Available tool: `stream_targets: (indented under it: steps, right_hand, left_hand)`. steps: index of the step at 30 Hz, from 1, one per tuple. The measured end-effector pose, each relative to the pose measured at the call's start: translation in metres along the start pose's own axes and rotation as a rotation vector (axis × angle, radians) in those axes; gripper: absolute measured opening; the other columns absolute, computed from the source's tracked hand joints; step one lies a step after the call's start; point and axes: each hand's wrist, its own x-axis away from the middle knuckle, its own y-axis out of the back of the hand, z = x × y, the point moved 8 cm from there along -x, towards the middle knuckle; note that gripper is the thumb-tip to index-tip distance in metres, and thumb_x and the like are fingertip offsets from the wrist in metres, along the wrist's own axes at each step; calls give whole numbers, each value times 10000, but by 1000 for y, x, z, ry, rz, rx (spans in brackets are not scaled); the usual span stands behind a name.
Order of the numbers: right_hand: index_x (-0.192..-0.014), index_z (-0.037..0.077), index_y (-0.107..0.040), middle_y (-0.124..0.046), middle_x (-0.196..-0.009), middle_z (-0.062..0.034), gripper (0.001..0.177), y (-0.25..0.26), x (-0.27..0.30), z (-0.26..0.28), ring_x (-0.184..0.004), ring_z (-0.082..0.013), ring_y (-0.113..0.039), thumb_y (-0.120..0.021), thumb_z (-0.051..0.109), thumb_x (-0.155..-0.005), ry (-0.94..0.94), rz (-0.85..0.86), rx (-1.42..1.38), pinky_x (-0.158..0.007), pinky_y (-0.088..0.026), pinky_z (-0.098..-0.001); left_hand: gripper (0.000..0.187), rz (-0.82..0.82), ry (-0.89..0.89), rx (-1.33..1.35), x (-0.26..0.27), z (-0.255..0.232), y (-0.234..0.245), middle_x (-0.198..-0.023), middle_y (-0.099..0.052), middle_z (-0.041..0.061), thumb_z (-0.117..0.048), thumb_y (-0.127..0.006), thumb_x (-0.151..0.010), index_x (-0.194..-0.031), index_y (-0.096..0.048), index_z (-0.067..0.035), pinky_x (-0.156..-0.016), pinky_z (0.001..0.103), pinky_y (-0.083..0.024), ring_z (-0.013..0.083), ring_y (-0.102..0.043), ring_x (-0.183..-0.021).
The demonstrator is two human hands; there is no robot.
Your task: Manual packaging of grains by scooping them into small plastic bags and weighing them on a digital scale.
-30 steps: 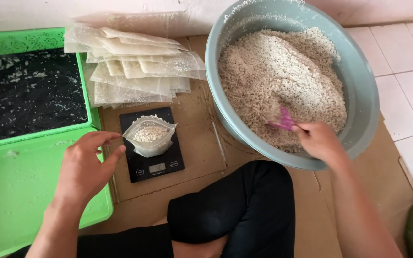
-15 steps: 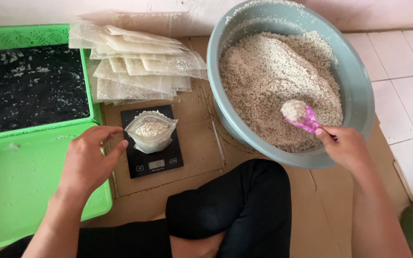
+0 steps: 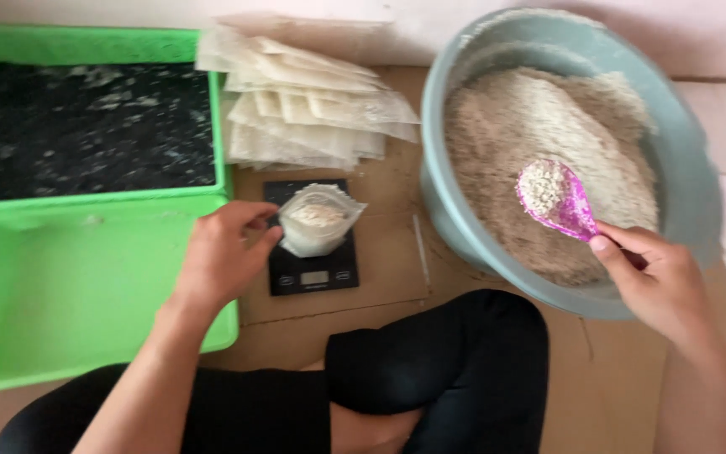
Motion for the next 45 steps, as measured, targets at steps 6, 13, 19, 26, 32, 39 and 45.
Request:
stream_targets:
  steps: [6,13,19,26,32,39,45]
  right_hand:
    - [-1290,56,-659,-660,-788,-58,391,-43,5,119,-553,-123,-530,-594,200,-932,404,149,-87,-437,-385,-264]
    - [-1140,106,-758,-675,-767,-109,247,-100,-9,184,-612,-225,-632,-730,127,-895,784,-46,-240,-533,-491,-309]
    - [-1159,107,-756,-640,-766,-88,248,-118,-11,195,-613,-233,-629,-692,112,-919,948,-80,-130,-529,-512,-309]
    - [-1116,123,-735,-530,-775,-44,240,-119,42,224,-555,-170,-547,-603,87,-919,1203,-364,406,-486,-472,-290]
    - [-1135,127,-754,-546,-764,-68,306,-103,45,224,-509,-176,-548,-670,36,-855,1147,-347,333,-471,-479,-290]
    - [-1279,67,-667,-660,-775,-44,328,-58,-1,142,-584,-114,-555,-654,214,-986,190,-31,-357,-476,-473,-250]
    - [-1250,17,-551,-470,-792,-38,203,-16,-44,-53,-585,-67,-383,-504,211,-1215,-18,-78,-557,-462,-251,-231]
  left_hand:
    - [397,-129,-447,32,14,-37,8,-1199,-583,165,-49,-707,-823,-1215,-643,-35,-930,407,-517,315,-636,-1058]
    - [407,-51,-473,-134,26,-48,0,-1365,-425,174,-75,-737,-759,-1159,-684,-133,-982,495,-495,388,-551,-1163]
    - [434,48,-402,-135,23,-45,-4,-1402,-378,157,-73,-722,-757,-1177,-675,-173,-963,486,-511,361,-540,-1196]
    - [456,87,-373,-131,22,-47,-6,-1418,-376,161,-77,-752,-738,-1177,-669,-171,-941,485,-527,357,-548,-1196]
    - [485,86,-378,-114,21,-43,-7,-1414,-382,158,-59,-754,-721,-1184,-663,-171,-922,499,-537,361,-552,-1185]
    - [499,80,-481,-19,23,-44,-6,-1451,-348,175,-85,-707,-775,-1257,-596,-153,-966,484,-483,310,-529,-1151]
    - [473,67,-495,71,24,-58,12,-1427,-369,188,-100,-718,-810,-1268,-602,-90,-943,491,-506,336,-540,-1171]
